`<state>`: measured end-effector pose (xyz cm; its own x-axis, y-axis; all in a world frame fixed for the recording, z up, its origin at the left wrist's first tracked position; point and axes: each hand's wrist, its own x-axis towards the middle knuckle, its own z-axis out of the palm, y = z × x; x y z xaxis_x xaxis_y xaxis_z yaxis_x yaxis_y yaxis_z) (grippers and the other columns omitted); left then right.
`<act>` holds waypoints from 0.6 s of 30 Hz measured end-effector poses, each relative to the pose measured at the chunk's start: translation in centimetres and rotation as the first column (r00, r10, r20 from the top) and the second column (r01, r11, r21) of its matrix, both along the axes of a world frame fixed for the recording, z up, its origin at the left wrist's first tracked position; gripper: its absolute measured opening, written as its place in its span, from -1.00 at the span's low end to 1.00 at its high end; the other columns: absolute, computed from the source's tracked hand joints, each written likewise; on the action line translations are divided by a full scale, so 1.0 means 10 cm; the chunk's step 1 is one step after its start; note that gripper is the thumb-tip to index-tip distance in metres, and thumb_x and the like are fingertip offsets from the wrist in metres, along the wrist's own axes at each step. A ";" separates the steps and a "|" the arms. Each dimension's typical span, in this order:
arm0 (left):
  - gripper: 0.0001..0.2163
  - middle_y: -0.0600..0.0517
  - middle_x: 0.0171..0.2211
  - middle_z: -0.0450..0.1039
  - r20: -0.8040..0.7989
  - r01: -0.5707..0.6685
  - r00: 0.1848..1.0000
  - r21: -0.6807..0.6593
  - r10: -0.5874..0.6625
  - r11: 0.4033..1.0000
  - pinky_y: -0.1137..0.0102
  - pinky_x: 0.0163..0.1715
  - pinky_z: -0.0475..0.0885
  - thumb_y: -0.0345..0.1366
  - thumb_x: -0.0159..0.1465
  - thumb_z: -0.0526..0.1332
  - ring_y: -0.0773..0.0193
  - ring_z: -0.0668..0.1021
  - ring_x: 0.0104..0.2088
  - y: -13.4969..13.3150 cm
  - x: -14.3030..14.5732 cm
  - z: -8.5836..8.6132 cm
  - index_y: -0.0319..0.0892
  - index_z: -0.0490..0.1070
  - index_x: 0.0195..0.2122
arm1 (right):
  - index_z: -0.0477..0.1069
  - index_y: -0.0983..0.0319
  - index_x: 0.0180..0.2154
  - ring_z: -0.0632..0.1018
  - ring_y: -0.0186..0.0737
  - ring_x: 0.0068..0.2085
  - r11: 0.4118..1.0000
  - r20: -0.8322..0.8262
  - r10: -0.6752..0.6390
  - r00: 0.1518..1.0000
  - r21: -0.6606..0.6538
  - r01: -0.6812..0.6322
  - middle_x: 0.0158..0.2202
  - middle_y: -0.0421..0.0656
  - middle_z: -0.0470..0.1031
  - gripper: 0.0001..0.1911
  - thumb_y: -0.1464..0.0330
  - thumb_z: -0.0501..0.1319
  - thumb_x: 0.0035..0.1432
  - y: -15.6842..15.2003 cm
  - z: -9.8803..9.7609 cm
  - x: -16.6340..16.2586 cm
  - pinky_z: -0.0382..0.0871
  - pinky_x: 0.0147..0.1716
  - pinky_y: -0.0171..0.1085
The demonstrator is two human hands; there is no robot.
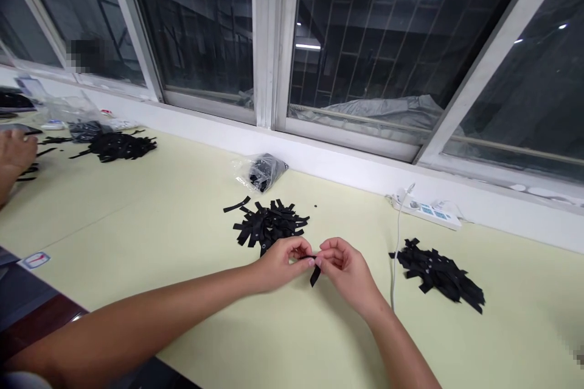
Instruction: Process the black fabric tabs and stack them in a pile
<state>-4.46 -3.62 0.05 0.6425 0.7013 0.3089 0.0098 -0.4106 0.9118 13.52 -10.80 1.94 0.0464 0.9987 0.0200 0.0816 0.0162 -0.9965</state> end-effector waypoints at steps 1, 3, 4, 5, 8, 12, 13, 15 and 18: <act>-0.83 0.03 -0.37 0.45 0.000 -0.005 1.000 0.009 0.005 1.000 0.42 -0.29 0.40 -0.25 0.22 0.30 0.34 0.47 -0.35 0.00 -0.01 0.00 -0.25 0.41 -0.33 | 0.37 0.22 -0.20 0.58 -0.23 -0.27 1.000 0.014 -0.005 1.000 0.006 0.005 -0.30 -0.12 0.58 -0.53 0.06 0.44 0.01 -0.01 -0.01 -0.01 0.48 -0.23 -0.25; -0.87 0.02 -0.36 0.46 -0.004 -0.020 1.000 0.041 0.020 0.999 0.41 -0.28 0.41 -0.29 0.21 0.29 0.33 0.48 -0.34 -0.01 -0.02 0.00 -0.25 0.42 -0.32 | 0.37 0.22 -0.18 0.59 -0.21 -0.26 1.000 0.039 -0.013 0.999 0.009 0.013 -0.27 -0.09 0.59 -0.52 0.05 0.42 0.02 -0.04 -0.02 -0.03 0.48 -0.23 -0.24; -0.88 0.02 -0.35 0.47 -0.006 -0.024 1.000 0.059 0.024 0.998 0.41 -0.27 0.42 -0.31 0.21 0.29 0.33 0.49 -0.34 -0.02 -0.03 0.01 -0.24 0.42 -0.31 | 0.37 0.22 -0.18 0.59 -0.19 -0.25 1.000 0.050 -0.020 0.999 0.008 0.019 -0.26 -0.08 0.59 -0.51 0.04 0.42 0.02 -0.05 -0.02 -0.04 0.48 -0.22 -0.22; -0.90 0.02 -0.35 0.47 -0.008 -0.026 1.000 0.078 0.026 0.997 0.41 -0.27 0.42 -0.32 0.20 0.28 0.33 0.49 -0.34 -0.04 -0.03 0.02 -0.24 0.42 -0.31 | 0.37 0.22 -0.17 0.59 -0.18 -0.24 1.000 0.056 -0.029 0.998 0.007 0.029 -0.25 -0.07 0.59 -0.51 0.03 0.41 0.03 -0.07 -0.02 -0.05 0.48 -0.22 -0.21; -0.94 0.05 -0.37 0.45 -0.003 -0.030 1.000 0.129 0.031 0.991 0.44 -0.29 0.41 -0.37 0.18 0.26 0.35 0.48 -0.36 -0.07 -0.04 0.06 -0.23 0.41 -0.34 | 0.37 0.21 -0.16 0.60 -0.16 -0.22 0.999 0.040 -0.040 0.998 -0.020 0.041 -0.23 -0.06 0.60 -0.51 0.04 0.42 0.02 -0.11 -0.02 -0.07 0.48 -0.18 -0.20; -0.94 0.09 -0.41 0.41 -0.051 0.004 0.999 0.135 0.003 0.991 0.48 -0.36 0.36 -0.41 0.14 0.25 0.38 0.44 -0.39 -0.06 -0.06 0.06 -0.20 0.37 -0.37 | 0.38 0.20 -0.17 0.59 -0.17 -0.24 0.997 -0.035 0.008 0.999 -0.083 -0.011 -0.25 -0.07 0.62 -0.53 0.08 0.45 0.00 -0.12 -0.05 -0.07 0.46 -0.19 -0.23; -0.94 0.09 -0.41 0.41 -0.072 0.021 0.997 0.124 -0.012 0.992 0.48 -0.37 0.35 -0.40 0.15 0.25 0.38 0.44 -0.40 -0.05 -0.06 0.05 -0.20 0.37 -0.37 | 0.38 0.19 -0.18 0.59 -0.18 -0.25 0.995 -0.050 0.015 0.999 -0.096 -0.020 -0.26 -0.07 0.62 -0.52 0.09 0.46 -0.01 -0.10 -0.07 -0.06 0.46 -0.20 -0.24; -0.94 0.09 -0.40 0.42 -0.111 0.047 0.993 0.099 -0.036 0.994 0.48 -0.37 0.34 -0.36 0.17 0.25 0.38 0.43 -0.40 -0.02 -0.06 0.02 -0.19 0.38 -0.35 | 0.39 0.20 -0.19 0.59 -0.19 -0.27 0.992 -0.075 0.013 0.997 -0.123 -0.023 -0.29 -0.09 0.62 -0.52 0.10 0.48 -0.04 -0.07 -0.11 -0.03 0.45 -0.20 -0.25; -0.92 0.08 -0.40 0.43 -0.145 0.060 0.988 0.067 -0.050 0.996 0.47 -0.36 0.35 -0.31 0.20 0.25 0.38 0.44 -0.40 0.02 -0.03 -0.03 -0.19 0.39 -0.34 | 0.41 0.21 -0.20 0.59 -0.20 -0.29 0.988 -0.097 -0.001 0.995 -0.155 -0.014 -0.30 -0.10 0.62 -0.49 0.11 0.51 -0.10 -0.01 -0.18 0.04 0.45 -0.20 -0.25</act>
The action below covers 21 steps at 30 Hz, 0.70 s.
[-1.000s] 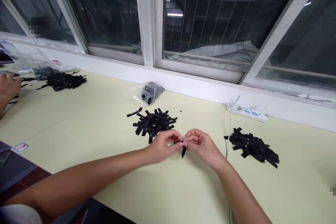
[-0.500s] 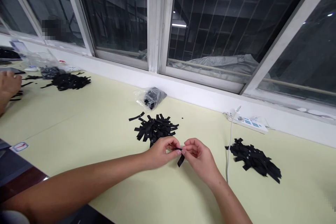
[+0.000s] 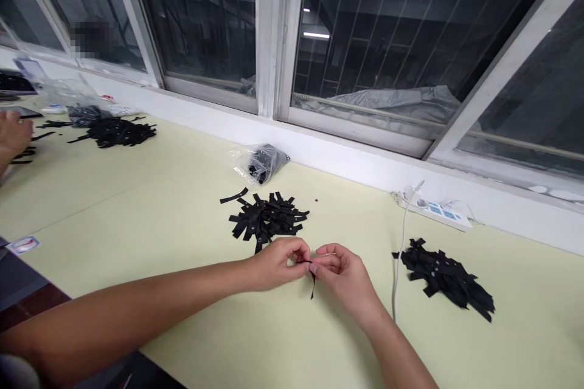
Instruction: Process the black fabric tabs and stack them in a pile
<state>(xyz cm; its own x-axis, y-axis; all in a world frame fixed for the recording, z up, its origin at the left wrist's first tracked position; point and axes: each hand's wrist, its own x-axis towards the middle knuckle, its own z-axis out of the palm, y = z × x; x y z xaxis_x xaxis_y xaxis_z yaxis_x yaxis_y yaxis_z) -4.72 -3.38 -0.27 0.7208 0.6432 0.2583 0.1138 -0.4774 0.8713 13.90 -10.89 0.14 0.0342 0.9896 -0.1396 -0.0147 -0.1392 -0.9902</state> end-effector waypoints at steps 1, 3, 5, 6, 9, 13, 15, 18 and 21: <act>-0.91 0.08 -0.40 0.43 -0.009 -0.003 1.000 -0.009 0.003 1.000 0.47 -0.37 0.35 -0.30 0.20 0.25 0.38 0.44 -0.40 0.01 0.01 -0.01 -0.19 0.39 -0.33 | 0.41 0.22 -0.20 0.59 -0.21 -0.29 1.000 -0.005 0.000 1.000 -0.008 0.000 -0.30 -0.10 0.61 -0.48 0.12 0.52 -0.11 0.02 -0.02 0.02 0.45 -0.20 -0.25; -0.90 0.08 -0.41 0.43 -0.031 -0.007 0.999 -0.034 0.006 0.999 0.48 -0.40 0.33 -0.29 0.20 0.25 0.38 0.43 -0.42 0.02 0.04 -0.03 -0.20 0.40 -0.32 | 0.42 0.23 -0.21 0.58 -0.22 -0.29 1.000 -0.014 0.013 1.000 -0.025 -0.013 -0.30 -0.10 0.60 -0.47 0.12 0.53 -0.13 0.05 -0.04 0.05 0.45 -0.19 -0.25; -0.89 0.08 -0.42 0.44 -0.045 -0.001 0.999 -0.065 -0.002 0.998 0.48 -0.43 0.30 -0.28 0.21 0.25 0.38 0.43 -0.43 0.01 0.05 -0.04 -0.20 0.40 -0.31 | 0.42 0.25 -0.21 0.57 -0.23 -0.29 0.998 -0.034 0.044 0.998 -0.039 -0.045 -0.31 -0.11 0.59 -0.47 0.12 0.53 -0.14 0.07 -0.04 0.07 0.44 -0.19 -0.25; -0.89 0.08 -0.42 0.45 -0.040 0.005 0.999 -0.080 -0.008 0.997 0.48 -0.43 0.30 -0.28 0.21 0.25 0.37 0.44 -0.43 0.01 0.06 -0.04 -0.21 0.40 -0.31 | 0.41 0.25 -0.22 0.57 -0.23 -0.29 0.997 -0.051 0.066 0.997 -0.041 -0.068 -0.31 -0.11 0.59 -0.47 0.13 0.53 -0.14 0.07 -0.04 0.08 0.44 -0.19 -0.25; -0.90 0.05 -0.40 0.50 -0.019 0.024 0.999 -0.128 -0.026 0.991 0.46 -0.39 0.33 -0.29 0.22 0.23 0.34 0.49 -0.39 0.02 0.09 -0.05 -0.21 0.40 -0.29 | 0.41 0.26 -0.22 0.57 -0.23 -0.29 0.992 -0.112 0.121 0.986 -0.018 -0.123 -0.34 -0.12 0.57 -0.50 0.17 0.53 -0.13 0.09 -0.04 0.09 0.44 -0.20 -0.27; -0.85 0.05 -0.43 0.50 -0.150 -0.043 0.988 -0.109 0.027 0.993 0.43 -0.39 0.32 -0.25 0.14 0.27 0.30 0.48 -0.40 0.16 0.21 -0.02 -0.22 0.45 -0.32 | 0.40 0.26 -0.26 0.58 -0.24 -0.31 0.997 -0.186 0.052 0.981 -0.042 -0.061 -0.37 -0.13 0.56 -0.55 0.25 0.52 -0.15 0.12 -0.06 0.07 0.47 -0.16 -0.26; -0.84 0.06 -0.46 0.48 -0.233 -0.029 0.972 -0.141 -0.005 0.990 0.42 -0.41 0.31 -0.25 0.11 0.28 0.30 0.47 -0.42 0.24 0.30 -0.01 -0.22 0.47 -0.34 | 0.40 0.25 -0.26 0.60 -0.21 -0.30 0.999 -0.208 -0.025 0.978 -0.050 0.015 -0.34 -0.11 0.57 -0.56 0.26 0.51 -0.15 0.13 -0.09 0.06 0.49 -0.11 -0.23; -0.85 0.08 -0.50 0.45 -0.164 0.033 0.983 -0.263 -0.078 0.964 0.41 -0.41 0.33 -0.26 0.11 0.26 0.32 0.46 -0.46 0.29 0.40 -0.05 -0.23 0.45 -0.34 | 0.40 0.25 -0.25 0.60 -0.19 -0.30 0.995 -0.193 -0.099 0.976 -0.028 0.095 -0.34 -0.09 0.57 -0.58 0.27 0.49 -0.14 0.14 -0.14 0.09 0.51 -0.10 -0.18; -0.83 0.10 -0.51 0.42 -0.030 0.030 0.999 -0.315 -0.041 0.949 0.42 -0.42 0.33 -0.25 0.11 0.28 0.34 0.45 -0.48 0.27 0.40 -0.13 -0.22 0.42 -0.33 | 0.41 0.26 -0.26 0.58 -0.24 -0.35 0.999 -0.142 -0.044 0.989 0.006 0.045 -0.36 -0.12 0.55 -0.60 0.25 0.47 -0.10 0.13 -0.18 0.14 0.53 -0.13 -0.19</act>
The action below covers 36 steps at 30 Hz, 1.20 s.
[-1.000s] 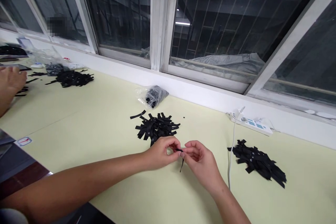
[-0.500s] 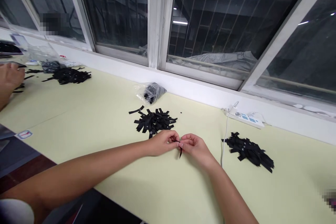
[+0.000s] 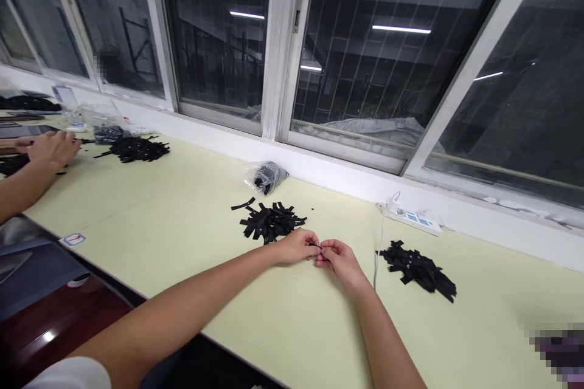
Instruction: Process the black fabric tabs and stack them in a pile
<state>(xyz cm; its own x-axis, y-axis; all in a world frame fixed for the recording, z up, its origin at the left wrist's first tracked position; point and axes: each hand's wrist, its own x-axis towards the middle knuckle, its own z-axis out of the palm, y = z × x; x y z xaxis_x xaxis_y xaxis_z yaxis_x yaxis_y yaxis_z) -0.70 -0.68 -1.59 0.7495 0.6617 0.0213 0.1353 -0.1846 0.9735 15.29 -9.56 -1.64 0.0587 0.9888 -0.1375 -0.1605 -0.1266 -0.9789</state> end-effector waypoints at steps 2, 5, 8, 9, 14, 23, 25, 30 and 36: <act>-0.83 0.11 -0.52 0.41 0.029 0.000 1.000 -0.020 0.001 1.000 0.43 -0.43 0.32 -0.26 0.10 0.29 0.36 0.44 -0.50 -0.02 -0.03 -0.03 -0.22 0.42 -0.33 | 0.42 0.27 -0.25 0.56 -0.25 -0.34 0.999 0.040 0.045 0.998 0.013 -0.046 -0.36 -0.13 0.54 -0.60 0.22 0.46 -0.07 0.00 0.00 0.02 0.53 -0.13 -0.19; -0.87 0.11 -0.54 0.40 0.033 0.021 0.999 -0.045 -0.019 0.999 0.42 -0.41 0.35 -0.30 0.11 0.28 0.37 0.45 -0.51 -0.02 -0.07 -0.02 -0.23 0.43 -0.35 | 0.42 0.27 -0.24 0.54 -0.24 -0.34 0.999 0.113 0.038 0.993 0.008 -0.039 -0.37 -0.13 0.52 -0.58 0.19 0.45 -0.08 0.00 0.02 0.03 0.53 -0.15 -0.17; -0.91 0.10 -0.55 0.41 0.038 0.014 0.999 -0.043 -0.012 0.999 0.41 -0.39 0.38 -0.32 0.15 0.24 0.36 0.47 -0.51 -0.02 -0.06 0.00 -0.24 0.43 -0.36 | 0.42 0.27 -0.27 0.49 -0.27 -0.40 1.000 0.203 -0.005 0.979 -0.001 0.005 -0.43 -0.18 0.48 -0.61 0.20 0.42 -0.10 0.00 0.05 0.05 0.51 -0.27 -0.20; -0.90 0.10 -0.56 0.41 0.036 -0.001 0.999 -0.038 0.002 0.999 0.41 -0.40 0.39 -0.31 0.17 0.23 0.35 0.47 -0.52 -0.02 -0.05 0.00 -0.24 0.43 -0.35 | 0.42 0.26 -0.29 0.46 -0.29 -0.43 1.000 0.243 -0.009 0.970 0.001 0.009 -0.47 -0.21 0.45 -0.64 0.20 0.40 -0.09 0.00 0.06 0.06 0.48 -0.34 -0.23; -0.86 0.08 -0.48 0.44 0.093 -0.188 0.981 0.261 0.169 0.947 0.44 -0.41 0.34 -0.24 0.22 0.22 0.36 0.45 -0.47 0.00 -0.09 0.05 -0.22 0.45 -0.30 | 0.44 0.25 -0.31 0.28 -0.40 -0.58 0.999 0.422 0.026 0.906 0.014 -0.036 -0.58 -0.30 0.31 -0.74 0.22 0.30 -0.03 -0.03 0.06 0.09 0.12 -0.60 -0.36; -0.87 0.11 -0.51 0.37 0.076 -0.305 0.942 0.598 0.327 0.741 0.43 -0.45 0.23 -0.30 0.26 0.14 0.36 0.35 -0.49 0.19 -0.34 0.23 -0.18 0.46 -0.32 | 0.53 0.24 -0.25 0.40 -0.23 -0.45 0.914 0.438 -0.406 0.802 0.210 0.348 -0.46 -0.16 0.44 -0.56 0.09 0.35 -0.13 -0.06 0.19 0.69 0.23 -0.52 -0.28; -0.88 0.09 -0.47 0.41 0.061 -0.300 0.936 0.649 0.345 0.699 0.42 -0.41 0.25 -0.32 0.27 0.13 0.34 0.39 -0.46 0.23 -0.36 0.25 -0.16 0.46 -0.32 | 0.55 0.22 -0.22 0.46 -0.12 -0.40 0.769 0.469 -0.624 0.625 0.228 0.597 -0.39 -0.07 0.51 -0.55 0.10 0.32 -0.13 -0.13 0.20 1.08 0.29 -0.48 -0.20; -0.86 -0.01 -0.28 0.51 0.111 -0.449 0.838 0.697 0.535 0.559 0.32 -0.16 0.34 -0.35 0.30 0.10 0.17 0.47 -0.19 0.43 -0.48 0.27 -0.16 0.45 -0.27 | 0.57 0.22 -0.38 0.51 0.19 -0.35 0.609 0.834 -0.536 0.129 0.276 0.744 -0.41 0.09 0.52 -0.76 0.28 0.23 -0.14 -0.32 0.02 1.74 0.29 -0.38 0.03; -0.86 -0.06 -0.10 0.50 -0.008 -0.290 0.877 0.789 0.481 0.542 0.13 0.03 0.25 -0.36 0.24 0.17 0.04 0.40 0.01 0.51 -0.55 0.22 -0.14 0.53 -0.28 | 0.42 0.25 0.13 0.53 0.27 -0.23 0.403 0.790 -0.601 -0.120 0.429 0.809 0.15 0.28 0.26 -0.39 0.14 0.10 0.08 -0.45 0.12 1.52 0.30 -0.35 0.11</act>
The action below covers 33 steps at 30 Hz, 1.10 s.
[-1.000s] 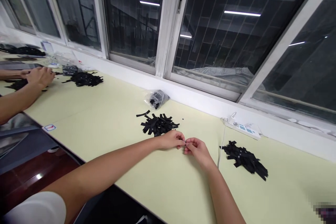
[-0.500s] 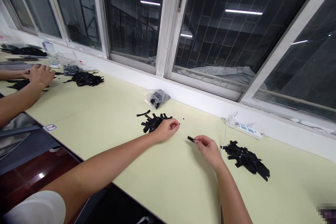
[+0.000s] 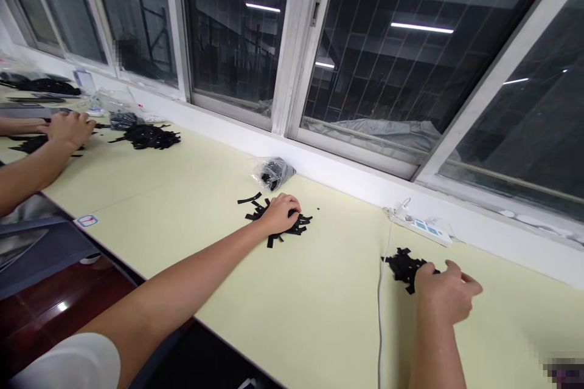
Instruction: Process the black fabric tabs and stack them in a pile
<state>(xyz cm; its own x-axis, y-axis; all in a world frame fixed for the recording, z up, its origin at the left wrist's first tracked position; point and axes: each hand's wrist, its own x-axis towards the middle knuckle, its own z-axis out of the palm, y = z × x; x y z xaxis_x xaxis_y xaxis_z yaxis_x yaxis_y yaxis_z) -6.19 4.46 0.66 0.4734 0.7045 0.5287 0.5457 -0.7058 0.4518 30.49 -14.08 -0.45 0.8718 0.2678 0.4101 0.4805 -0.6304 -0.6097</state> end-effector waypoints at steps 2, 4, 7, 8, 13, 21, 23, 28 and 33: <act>-0.87 -0.06 -0.04 0.46 -0.114 0.072 0.991 0.023 -0.069 0.997 0.09 0.05 0.21 -0.33 0.22 0.20 0.01 0.37 0.06 -0.04 0.01 0.00 -0.12 0.55 -0.28 | 0.36 0.26 0.19 0.53 0.20 -0.30 0.998 0.020 -0.031 0.999 0.046 0.030 0.20 0.27 0.17 -0.34 0.10 0.09 0.11 -0.03 0.11 -0.12 0.28 -0.35 0.11; -0.87 -0.07 0.01 0.43 -0.187 0.129 0.975 0.035 -0.120 0.991 0.06 0.08 0.16 -0.30 0.17 0.25 -0.01 0.34 0.10 -0.08 0.02 0.00 -0.12 0.56 -0.27 | 0.35 0.28 0.20 0.51 0.18 -0.32 0.994 0.057 -0.037 0.998 0.108 0.030 0.20 0.30 0.16 -0.33 0.10 0.10 0.13 -0.02 0.18 -0.22 0.26 -0.36 0.11; -0.90 -0.08 0.06 0.40 -0.256 0.165 0.955 0.049 -0.147 0.985 0.06 0.08 0.11 -0.27 0.15 0.28 -0.03 0.32 0.11 -0.10 0.03 -0.01 -0.12 0.57 -0.35 | 0.38 0.29 0.15 0.50 0.19 -0.26 0.990 0.131 0.060 0.990 0.119 -0.076 0.15 0.29 0.21 -0.40 0.14 0.09 0.14 0.08 0.18 -0.39 0.27 -0.34 0.08; -0.91 -0.07 0.06 0.40 -0.270 0.170 0.951 0.055 -0.149 0.984 0.06 0.08 0.10 -0.28 0.16 0.27 -0.02 0.32 0.11 -0.09 0.03 -0.01 -0.13 0.57 -0.40 | 0.40 0.29 0.12 0.50 0.19 -0.23 0.986 0.155 0.127 0.980 0.091 -0.142 0.13 0.27 0.24 -0.42 0.15 0.09 0.14 0.14 0.15 -0.46 0.28 -0.32 0.06; -0.83 -0.02 0.03 0.42 -0.297 0.182 0.943 0.088 -0.148 0.979 0.09 0.06 0.08 -0.32 0.25 0.21 0.04 0.33 0.10 -0.05 0.04 -0.07 -0.13 0.55 -0.46 | 0.45 0.29 0.00 0.48 -0.02 -0.22 0.815 0.207 0.573 0.793 -0.039 -0.578 -0.04 0.08 0.38 -0.51 0.14 0.06 0.16 0.42 -0.07 -0.85 0.29 -0.11 -0.06; -0.82 -0.14 0.00 0.45 -0.342 0.165 0.934 0.143 -0.108 0.976 0.14 -0.02 0.12 -0.39 0.37 0.07 0.06 0.37 0.03 -0.08 0.12 -0.13 -0.22 0.48 -0.22 | 0.44 0.26 -0.09 0.43 -0.25 -0.43 0.691 0.036 0.723 0.690 -0.009 -0.723 -0.14 -0.04 0.47 -0.59 0.14 0.08 0.18 0.48 -0.11 -0.92 0.31 -0.19 -0.15; -0.83 -0.13 0.03 0.43 -0.338 0.161 0.935 0.141 -0.105 0.977 0.14 -0.01 0.12 -0.38 0.36 0.09 0.05 0.36 0.05 -0.08 0.12 -0.14 -0.19 0.48 -0.16 | 0.45 0.25 -0.10 0.44 -0.24 -0.43 0.696 0.011 0.718 0.696 -0.005 -0.718 -0.16 -0.05 0.49 -0.61 0.14 0.08 0.18 0.47 -0.09 -0.89 0.31 -0.20 -0.14; -0.80 -0.07 0.04 0.43 -0.311 0.208 0.937 0.130 -0.159 0.969 0.15 0.03 0.10 -0.40 0.35 0.09 0.09 0.36 0.07 -0.07 0.11 -0.15 -0.14 0.52 -0.28 | 0.47 0.22 -0.14 0.45 -0.23 -0.44 0.663 -0.030 0.748 0.663 0.001 -0.748 -0.18 -0.07 0.52 -0.63 0.13 0.09 0.17 0.48 -0.12 -0.91 0.31 -0.22 -0.14; -0.82 -0.09 0.02 0.44 -0.304 0.191 0.943 0.150 -0.138 0.970 0.15 0.00 0.11 -0.40 0.36 0.08 0.09 0.37 0.05 -0.11 0.11 -0.12 -0.18 0.47 -0.30 | 0.50 0.21 -0.18 0.46 -0.21 -0.44 0.647 -0.039 0.763 0.646 0.037 -0.762 -0.23 -0.09 0.53 -0.64 0.13 0.11 0.14 0.48 -0.12 -0.94 0.31 -0.23 -0.15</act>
<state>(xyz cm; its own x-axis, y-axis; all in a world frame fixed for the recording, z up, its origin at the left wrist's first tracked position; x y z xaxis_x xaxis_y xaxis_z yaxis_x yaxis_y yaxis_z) -5.06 3.40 -0.53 0.7255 0.5126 0.4592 0.5037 -0.8502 0.1533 21.05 -9.23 -1.65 0.3809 0.8404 0.3856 0.7578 -0.0448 -0.6510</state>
